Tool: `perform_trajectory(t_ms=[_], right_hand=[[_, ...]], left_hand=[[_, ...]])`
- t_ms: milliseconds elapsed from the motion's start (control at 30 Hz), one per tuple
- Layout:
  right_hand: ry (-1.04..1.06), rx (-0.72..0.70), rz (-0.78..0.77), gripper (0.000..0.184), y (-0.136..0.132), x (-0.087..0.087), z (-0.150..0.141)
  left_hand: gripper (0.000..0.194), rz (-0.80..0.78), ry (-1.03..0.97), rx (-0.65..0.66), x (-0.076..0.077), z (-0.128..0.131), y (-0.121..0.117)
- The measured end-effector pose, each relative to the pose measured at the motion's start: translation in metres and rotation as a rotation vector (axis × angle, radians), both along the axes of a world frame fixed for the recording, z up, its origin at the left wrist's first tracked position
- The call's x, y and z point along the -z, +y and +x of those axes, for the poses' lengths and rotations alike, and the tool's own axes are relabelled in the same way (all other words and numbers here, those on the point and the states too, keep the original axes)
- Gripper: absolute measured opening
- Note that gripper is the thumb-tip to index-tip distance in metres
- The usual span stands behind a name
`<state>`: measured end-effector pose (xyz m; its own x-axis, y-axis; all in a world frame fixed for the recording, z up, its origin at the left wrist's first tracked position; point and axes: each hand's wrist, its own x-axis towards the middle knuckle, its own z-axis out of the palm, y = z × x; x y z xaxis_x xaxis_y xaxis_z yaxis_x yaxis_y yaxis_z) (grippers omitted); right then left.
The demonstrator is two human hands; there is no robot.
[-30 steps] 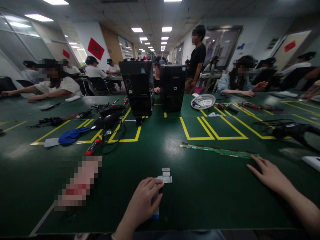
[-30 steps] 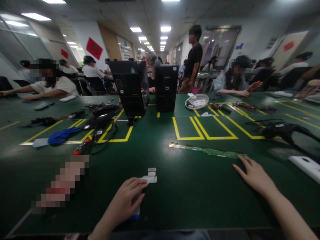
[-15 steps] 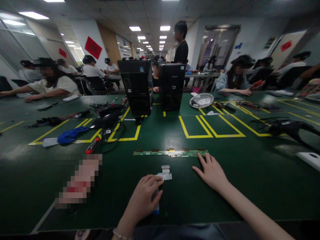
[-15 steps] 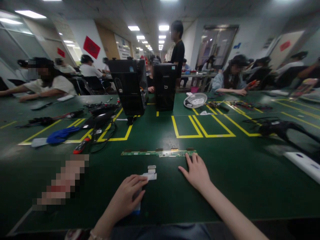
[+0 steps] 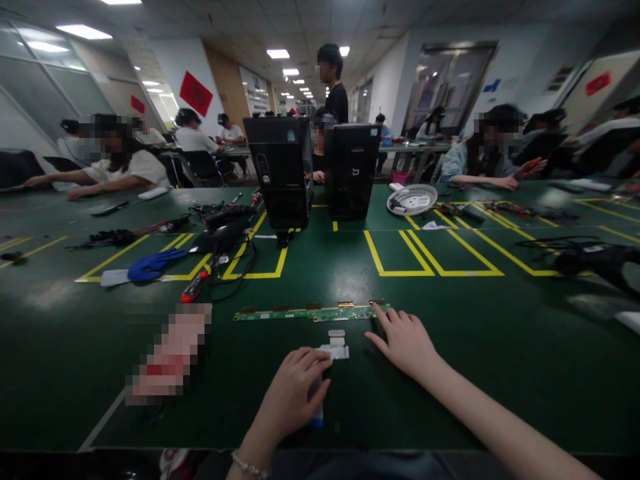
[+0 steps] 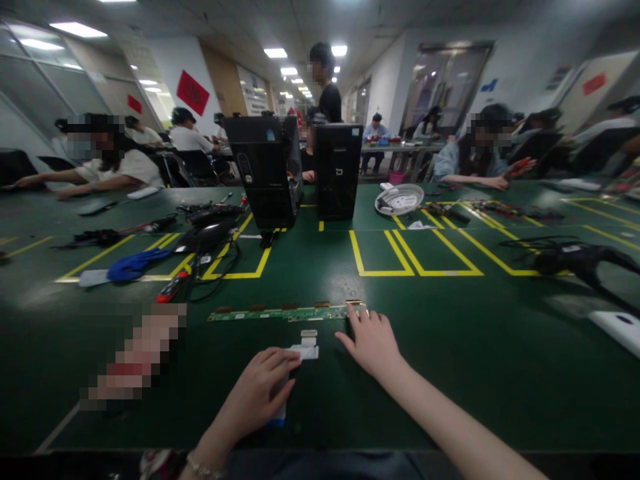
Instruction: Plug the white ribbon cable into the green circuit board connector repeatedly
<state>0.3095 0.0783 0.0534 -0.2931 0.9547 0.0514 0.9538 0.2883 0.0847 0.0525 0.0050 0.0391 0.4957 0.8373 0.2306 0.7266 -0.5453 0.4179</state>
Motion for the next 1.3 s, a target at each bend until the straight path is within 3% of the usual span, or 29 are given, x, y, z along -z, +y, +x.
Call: perform_trajectory(t_ms=[167,333,567,833,1300], right_hand=[[0.165,-0.262,0.093,0.05,0.021,-0.004,0.019],[0.301,-0.49,0.07,0.041,0.027,0.018,0.018],[0.351,-0.529,-0.027,0.048,0.026,0.029,0.014],[0.376,-0.511,-0.07,0.05,0.026,0.029,0.014],[0.383,-0.493,-0.085,0.05,0.018,0.027,0.018]], left_hand=[[0.032,0.004,0.005,0.001,-0.002,0.001,0.0],[0.032,0.015,0.017,0.012,-0.001,0.0,0.0],[0.031,0.056,0.06,0.043,0.0,0.008,0.001],[0.032,0.072,0.087,0.042,-0.017,0.035,0.009],[0.043,0.017,0.113,0.026,-0.002,0.051,0.018]])
